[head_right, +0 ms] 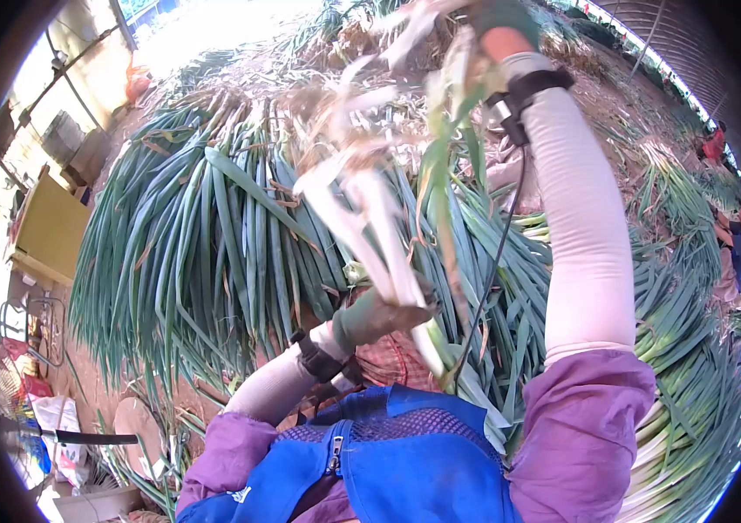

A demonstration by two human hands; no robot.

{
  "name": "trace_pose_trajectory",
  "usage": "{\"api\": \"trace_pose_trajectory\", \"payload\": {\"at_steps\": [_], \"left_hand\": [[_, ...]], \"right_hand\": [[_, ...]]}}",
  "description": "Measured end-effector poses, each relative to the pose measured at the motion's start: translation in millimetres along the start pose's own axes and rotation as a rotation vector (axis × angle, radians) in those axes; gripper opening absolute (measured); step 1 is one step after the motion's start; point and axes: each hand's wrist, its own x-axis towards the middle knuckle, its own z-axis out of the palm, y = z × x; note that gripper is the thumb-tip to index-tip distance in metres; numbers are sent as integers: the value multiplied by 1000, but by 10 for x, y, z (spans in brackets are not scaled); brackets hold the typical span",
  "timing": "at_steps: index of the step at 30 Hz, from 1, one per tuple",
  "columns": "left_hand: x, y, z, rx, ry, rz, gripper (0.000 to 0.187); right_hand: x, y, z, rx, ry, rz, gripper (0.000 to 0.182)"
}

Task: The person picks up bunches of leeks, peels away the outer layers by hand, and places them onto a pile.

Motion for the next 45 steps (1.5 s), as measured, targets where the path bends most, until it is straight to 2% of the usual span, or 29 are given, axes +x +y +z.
{"api": "trace_pose_trajectory", "payload": {"at_steps": [1,3,6,7,10,12,13,14,15,17,19,20,22,23,25,27,29,30,32,33,34,36,38,40,43,45], "left_hand": [[-64,-88,-11,-258,-26,-8,41],[-152,-12,-62,-137,51,-27,39],[-83,-128,-120,-210,43,-63,39],[-54,-111,-114,-214,42,-51,39],[-20,-49,-17,-222,30,-36,37],[0,-9,30,-213,27,-18,34],[1,11,63,-213,38,-25,34],[-7,25,96,-212,52,-29,33],[-22,32,108,-212,68,-34,32],[-63,-30,22,-215,16,-93,35],[-138,74,-38,-230,3,-209,32],[-147,10,-50,-184,32,-33,30],[-161,-22,-100,-77,-21,69,33],[-152,-6,-114,-68,-37,65,34],[-137,20,-140,-50,-67,58,36],[-54,196,-107,-176,-63,-46,35],[13,58,-94,-182,-88,19,33],[16,-2,-116,-139,-115,69,33],[-13,56,-99,-189,-105,17,37],[-14,49,-127,-116,-110,76,37],[3,19,-138,-51,-112,135,38],[19,-76,-169,-84,-91,81,35],[-1,-108,-197,-92,-44,34,33],[-18,-52,-228,-139,-10,-4,31],[59,-125,-215,-46,-64,169,31],[115,-67,-172,-73,-70,85,31]], "right_hand": [[93,197,-25,-33,96,-80,33],[68,222,1,106,-89,-110,40],[6,272,32,298,-369,-159,53],[-7,380,300,645,-376,-203,62],[-766,-300,-190,831,-636,-441,45],[-1182,-749,-264,663,-682,-608,37],[-1292,-872,-200,267,-565,-721,40],[-1338,-1035,-49,365,-761,-508,45],[-1344,-996,-13,377,-939,-457,46],[-1453,-977,300,670,-781,-487,49],[-1334,-941,229,483,-710,-387,48],[-1308,-918,149,388,-679,-334,47],[-1104,-693,186,286,-508,-297,46],[-999,-574,206,234,-418,-275,46],[-952,-395,321,200,-383,-220,46],[-864,-245,397,155,-335,-146,46],[-771,-72,481,112,-284,-33,47],[-660,67,499,81,-140,-6,42],[-471,242,369,201,-131,103,40],[-391,282,313,263,-134,154,39],[-276,321,304,315,-50,139,39],[-77,411,318,415,129,123,39],[-106,474,197,462,160,59,39],[-376,355,-8,573,-53,-94,39],[-1218,-80,-271,801,-629,-399,40],[-1773,-367,-196,844,-881,-518,41]]}}
